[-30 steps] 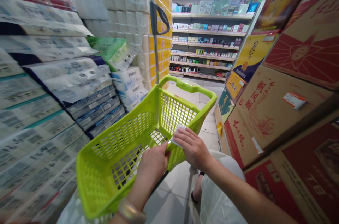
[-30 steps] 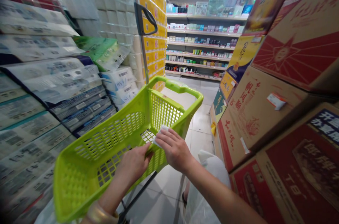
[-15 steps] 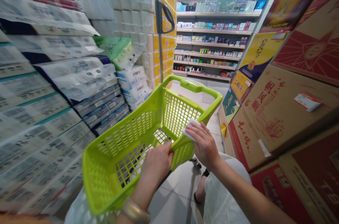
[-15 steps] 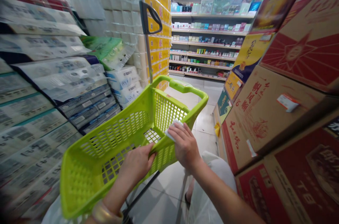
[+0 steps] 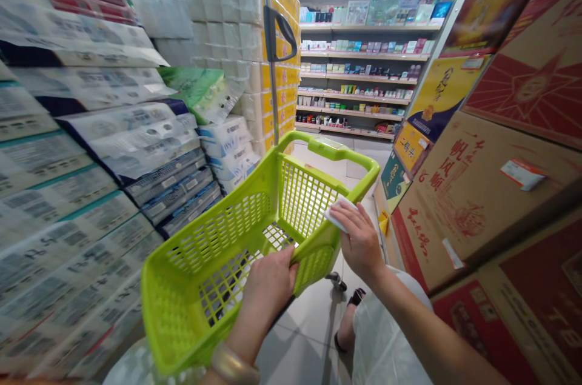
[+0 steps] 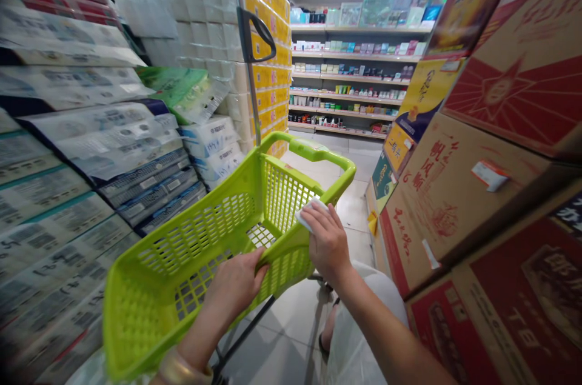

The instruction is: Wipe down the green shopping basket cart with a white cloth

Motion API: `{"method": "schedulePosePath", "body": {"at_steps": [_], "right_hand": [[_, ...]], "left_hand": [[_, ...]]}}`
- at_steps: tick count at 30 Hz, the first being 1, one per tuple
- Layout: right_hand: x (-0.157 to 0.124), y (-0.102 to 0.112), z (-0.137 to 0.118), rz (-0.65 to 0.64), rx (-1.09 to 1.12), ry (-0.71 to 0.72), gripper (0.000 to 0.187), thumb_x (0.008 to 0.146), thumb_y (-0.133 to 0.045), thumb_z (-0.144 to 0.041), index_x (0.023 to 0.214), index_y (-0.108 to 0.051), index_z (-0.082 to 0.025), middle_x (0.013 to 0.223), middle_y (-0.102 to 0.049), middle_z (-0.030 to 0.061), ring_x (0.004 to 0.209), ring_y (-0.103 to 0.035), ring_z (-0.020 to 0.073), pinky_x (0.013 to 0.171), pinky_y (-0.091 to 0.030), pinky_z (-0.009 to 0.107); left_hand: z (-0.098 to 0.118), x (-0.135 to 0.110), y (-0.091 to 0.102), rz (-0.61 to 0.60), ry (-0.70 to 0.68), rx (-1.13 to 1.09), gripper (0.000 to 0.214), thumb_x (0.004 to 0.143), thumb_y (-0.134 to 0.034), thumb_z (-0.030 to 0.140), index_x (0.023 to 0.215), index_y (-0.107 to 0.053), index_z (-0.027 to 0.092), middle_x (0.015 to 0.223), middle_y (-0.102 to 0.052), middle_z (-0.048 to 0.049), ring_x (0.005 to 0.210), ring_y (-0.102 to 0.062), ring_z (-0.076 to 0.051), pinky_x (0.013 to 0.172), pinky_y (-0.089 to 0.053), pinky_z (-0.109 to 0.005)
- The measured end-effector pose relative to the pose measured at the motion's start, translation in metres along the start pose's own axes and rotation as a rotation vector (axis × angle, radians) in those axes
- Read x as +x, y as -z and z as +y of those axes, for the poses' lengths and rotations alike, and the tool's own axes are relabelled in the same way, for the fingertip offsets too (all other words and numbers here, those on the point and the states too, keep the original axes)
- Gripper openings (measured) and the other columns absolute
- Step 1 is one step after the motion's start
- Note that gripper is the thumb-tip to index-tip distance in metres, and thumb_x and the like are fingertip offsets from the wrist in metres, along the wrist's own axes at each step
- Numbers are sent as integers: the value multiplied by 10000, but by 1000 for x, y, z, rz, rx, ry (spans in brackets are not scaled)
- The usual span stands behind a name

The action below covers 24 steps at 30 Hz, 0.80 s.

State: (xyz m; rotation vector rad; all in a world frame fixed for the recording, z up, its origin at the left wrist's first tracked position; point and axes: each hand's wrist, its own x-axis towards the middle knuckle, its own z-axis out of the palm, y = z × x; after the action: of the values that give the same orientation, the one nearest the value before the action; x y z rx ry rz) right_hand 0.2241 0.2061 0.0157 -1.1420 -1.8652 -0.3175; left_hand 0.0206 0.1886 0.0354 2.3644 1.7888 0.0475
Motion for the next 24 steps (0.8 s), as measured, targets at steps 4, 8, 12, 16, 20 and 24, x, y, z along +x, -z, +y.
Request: {"method": "schedulePosePath", "body": {"at_steps": [4,8,12,16,20,24], "right_hand": [[-4,-4,-10,-72,56,90,431,890,-405,-42,1208,-632,-225,1187,-700,58,1238,-571,193,1140,-345,454],[-5,-6,-13,-146,81,179,427,900,-409,-41,1219,-621,-228,1198,-697,47,1243,-567,179,1135,-360,425],[4,-2,0,-17,-14,36,422,889,-397,-23,1188,-633,-206,1196,-694,65,1237,-571,210,1145,-331,466],[2,-9,-9,-73,23,114,399,888,-407,-28,1178,-629,-191,1191,-695,68,1230,-575,206,1127,-359,448],[0,-12,-13,-149,57,185,410,886,-408,-24,1185,-623,-204,1196,-695,52,1225,-577,193,1119,-371,428],[7,-8,-4,-17,-38,34,412,881,-401,-22,1170,-634,-200,1180,-698,69,1215,-585,215,1131,-343,471]], "left_hand": [[-1,0,0,-6,-4,-4,167,914,-445,282,993,-590,260,914,-734,-50,874,-695,-224,737,-463,-309],[-3,1,-1,7,-15,-10,170,910,-445,276,991,-594,263,905,-733,-51,864,-695,-229,732,-467,-314],[-3,0,0,7,-5,-4,165,911,-460,311,987,-600,267,904,-734,-51,869,-697,-243,722,-469,-320],[-2,0,3,-21,2,-6,168,915,-448,290,1001,-590,262,917,-734,-60,884,-697,-228,737,-467,-312],[-2,-1,3,-6,-5,-3,166,909,-445,275,996,-585,263,906,-736,-57,883,-699,-235,733,-469,-317],[-3,-1,2,-1,0,1,158,908,-458,308,979,-590,258,903,-735,-65,878,-700,-250,722,-469,-326]]}}
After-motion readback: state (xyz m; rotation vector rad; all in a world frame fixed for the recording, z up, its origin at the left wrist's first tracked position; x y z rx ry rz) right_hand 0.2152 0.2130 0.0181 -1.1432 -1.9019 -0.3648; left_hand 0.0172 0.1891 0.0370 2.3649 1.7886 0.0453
